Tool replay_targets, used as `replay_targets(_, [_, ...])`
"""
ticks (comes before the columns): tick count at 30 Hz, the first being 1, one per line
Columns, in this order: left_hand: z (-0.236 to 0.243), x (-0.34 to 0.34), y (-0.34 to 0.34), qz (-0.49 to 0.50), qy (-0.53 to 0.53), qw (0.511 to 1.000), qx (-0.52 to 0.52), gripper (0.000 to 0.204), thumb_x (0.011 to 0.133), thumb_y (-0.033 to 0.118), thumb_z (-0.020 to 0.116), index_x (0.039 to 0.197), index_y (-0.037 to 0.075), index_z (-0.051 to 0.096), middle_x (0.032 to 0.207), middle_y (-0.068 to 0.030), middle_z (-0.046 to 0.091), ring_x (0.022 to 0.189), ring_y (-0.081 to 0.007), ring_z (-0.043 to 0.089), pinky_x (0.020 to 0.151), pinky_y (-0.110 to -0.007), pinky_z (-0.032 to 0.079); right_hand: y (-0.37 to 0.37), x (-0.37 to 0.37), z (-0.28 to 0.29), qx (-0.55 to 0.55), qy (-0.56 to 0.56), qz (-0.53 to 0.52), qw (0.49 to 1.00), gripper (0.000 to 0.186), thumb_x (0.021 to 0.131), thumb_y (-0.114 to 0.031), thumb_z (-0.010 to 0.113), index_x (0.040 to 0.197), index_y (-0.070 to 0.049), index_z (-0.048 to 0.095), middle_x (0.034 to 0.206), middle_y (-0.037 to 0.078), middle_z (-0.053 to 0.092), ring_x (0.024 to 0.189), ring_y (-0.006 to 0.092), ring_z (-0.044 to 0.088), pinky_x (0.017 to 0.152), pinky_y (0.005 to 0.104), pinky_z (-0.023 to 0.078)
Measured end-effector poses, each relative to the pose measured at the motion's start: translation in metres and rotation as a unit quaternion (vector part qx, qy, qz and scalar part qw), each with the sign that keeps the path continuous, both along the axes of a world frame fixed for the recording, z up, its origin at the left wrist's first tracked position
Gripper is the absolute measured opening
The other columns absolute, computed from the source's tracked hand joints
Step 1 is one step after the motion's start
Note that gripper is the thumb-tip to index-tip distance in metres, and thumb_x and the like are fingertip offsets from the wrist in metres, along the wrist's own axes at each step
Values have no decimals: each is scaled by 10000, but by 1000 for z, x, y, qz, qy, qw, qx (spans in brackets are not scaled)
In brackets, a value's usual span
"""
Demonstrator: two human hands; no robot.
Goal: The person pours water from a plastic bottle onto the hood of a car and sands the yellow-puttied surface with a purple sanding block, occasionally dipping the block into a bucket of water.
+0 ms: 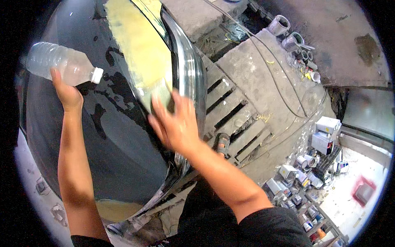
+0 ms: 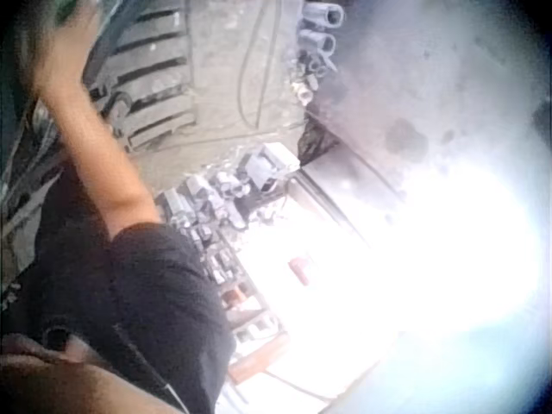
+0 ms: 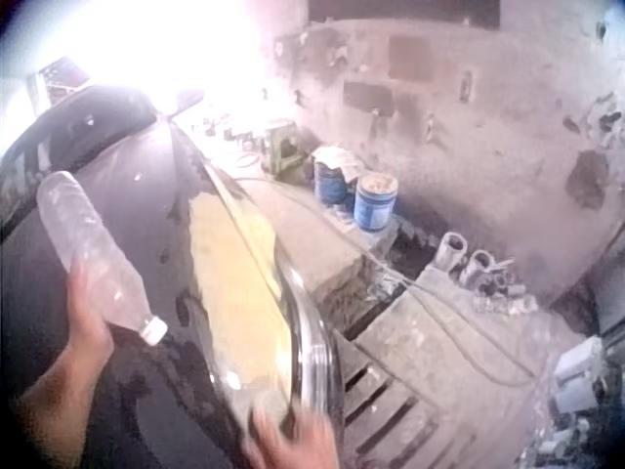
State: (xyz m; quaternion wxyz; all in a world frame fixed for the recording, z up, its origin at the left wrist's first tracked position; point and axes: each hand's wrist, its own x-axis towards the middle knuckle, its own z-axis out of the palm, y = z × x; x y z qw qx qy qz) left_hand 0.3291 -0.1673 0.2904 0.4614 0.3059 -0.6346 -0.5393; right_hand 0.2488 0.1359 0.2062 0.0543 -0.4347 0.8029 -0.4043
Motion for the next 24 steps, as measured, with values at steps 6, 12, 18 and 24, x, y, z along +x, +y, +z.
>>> replay_targets(6, [1,6,-3,-26,-26,999,-17,586,1018,506,397,1272,9,577,1245,-119,635,1166,-257,592,1044,-392,410,27,25,-10,-61,-11,14,998,616,798,-256,792,1369,-174,575,1307,287,479,1113,436,519,948,509,436])
replay_targets(12, [-3,-1,4,13,-69,997,-27,623,1019,524,421,1257,-29,580,1236,-139,632,1157,-259,590,1038,-386,405,-65,-55,17,-74,65,-50,994,488,854,-278,726,1305,-167,579,1187,260,531,1038,434,532,886,505,446])
replay_targets(18, [8,6,8,11,-105,992,-63,664,1010,562,436,1206,-49,608,1204,-137,646,1134,-235,592,1036,-373,396,5,10,4,-73,-6,3,997,538,842,-274,748,1347,-189,582,1279,287,488,1102,450,521,959,519,431])
replay_targets(24, [4,3,8,-2,-115,990,-78,656,1001,555,479,1179,-61,619,1173,-134,651,1097,-211,595,1013,-348,402,-93,-69,34,-88,89,-31,992,428,871,-260,698,1273,-150,601,1140,246,534,1001,419,532,854,497,450])
